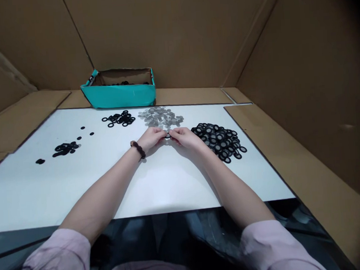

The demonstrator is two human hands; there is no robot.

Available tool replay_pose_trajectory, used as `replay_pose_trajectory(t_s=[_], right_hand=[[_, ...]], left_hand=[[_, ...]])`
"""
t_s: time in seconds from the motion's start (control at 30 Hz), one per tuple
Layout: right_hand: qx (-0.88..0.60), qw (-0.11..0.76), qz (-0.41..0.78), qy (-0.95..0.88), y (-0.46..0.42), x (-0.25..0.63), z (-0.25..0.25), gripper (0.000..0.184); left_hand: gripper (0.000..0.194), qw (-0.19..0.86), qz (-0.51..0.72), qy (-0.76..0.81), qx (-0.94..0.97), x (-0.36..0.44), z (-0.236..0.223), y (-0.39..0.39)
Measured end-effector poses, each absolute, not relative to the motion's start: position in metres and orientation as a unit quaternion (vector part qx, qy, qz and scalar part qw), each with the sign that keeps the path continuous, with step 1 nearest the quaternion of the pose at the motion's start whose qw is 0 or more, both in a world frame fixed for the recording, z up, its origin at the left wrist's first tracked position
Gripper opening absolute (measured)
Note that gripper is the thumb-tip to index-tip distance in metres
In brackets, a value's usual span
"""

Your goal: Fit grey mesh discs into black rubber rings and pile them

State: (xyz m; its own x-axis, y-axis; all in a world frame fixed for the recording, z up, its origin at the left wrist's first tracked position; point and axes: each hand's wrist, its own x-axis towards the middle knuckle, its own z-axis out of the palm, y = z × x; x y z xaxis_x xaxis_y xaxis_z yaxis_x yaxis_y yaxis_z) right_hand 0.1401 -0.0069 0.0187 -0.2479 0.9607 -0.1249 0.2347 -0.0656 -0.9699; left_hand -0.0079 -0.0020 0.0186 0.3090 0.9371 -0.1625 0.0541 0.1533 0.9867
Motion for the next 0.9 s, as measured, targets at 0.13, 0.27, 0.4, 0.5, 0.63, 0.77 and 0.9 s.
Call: replay_pose_trajectory(t_s=[0.13,0.27,0.4,0.5,0.63,0.77,0.9], right_hand=[[-0.485,0.317,0.610,-0.540,-0.008,0.141,0.020,0.041],[-0.434,0.255,0.686,-0.525,-0.012,0.145,0.028,0.039],[-0.420,0.299,0.703,-0.491,-0.013,0.143,0.031,0.036],[-0.416,0.310,0.700,-0.491,-0.013,0.142,0.030,0.032],[-0.428,0.278,0.695,-0.507,-0.014,0.142,0.031,0.032],[-0.431,0.299,0.683,-0.509,-0.016,0.137,0.031,0.038],[-0.427,0.336,0.669,-0.508,-0.015,0.133,0.029,0.035]], left_hand=[[0.030,0.607,0.326,0.444,0.573,-0.012,0.025,-0.004],[0.029,0.593,0.231,0.420,0.646,-0.020,0.033,-0.003],[0.028,0.597,0.262,0.434,0.622,-0.021,0.031,0.000],[0.028,0.605,0.284,0.432,0.605,-0.021,0.028,0.002],[0.027,0.630,0.225,0.386,0.635,-0.027,0.029,0.006],[0.021,0.652,0.217,0.392,0.611,-0.029,0.029,0.007],[0.021,0.655,0.266,0.410,0.576,-0.025,0.027,0.005]])
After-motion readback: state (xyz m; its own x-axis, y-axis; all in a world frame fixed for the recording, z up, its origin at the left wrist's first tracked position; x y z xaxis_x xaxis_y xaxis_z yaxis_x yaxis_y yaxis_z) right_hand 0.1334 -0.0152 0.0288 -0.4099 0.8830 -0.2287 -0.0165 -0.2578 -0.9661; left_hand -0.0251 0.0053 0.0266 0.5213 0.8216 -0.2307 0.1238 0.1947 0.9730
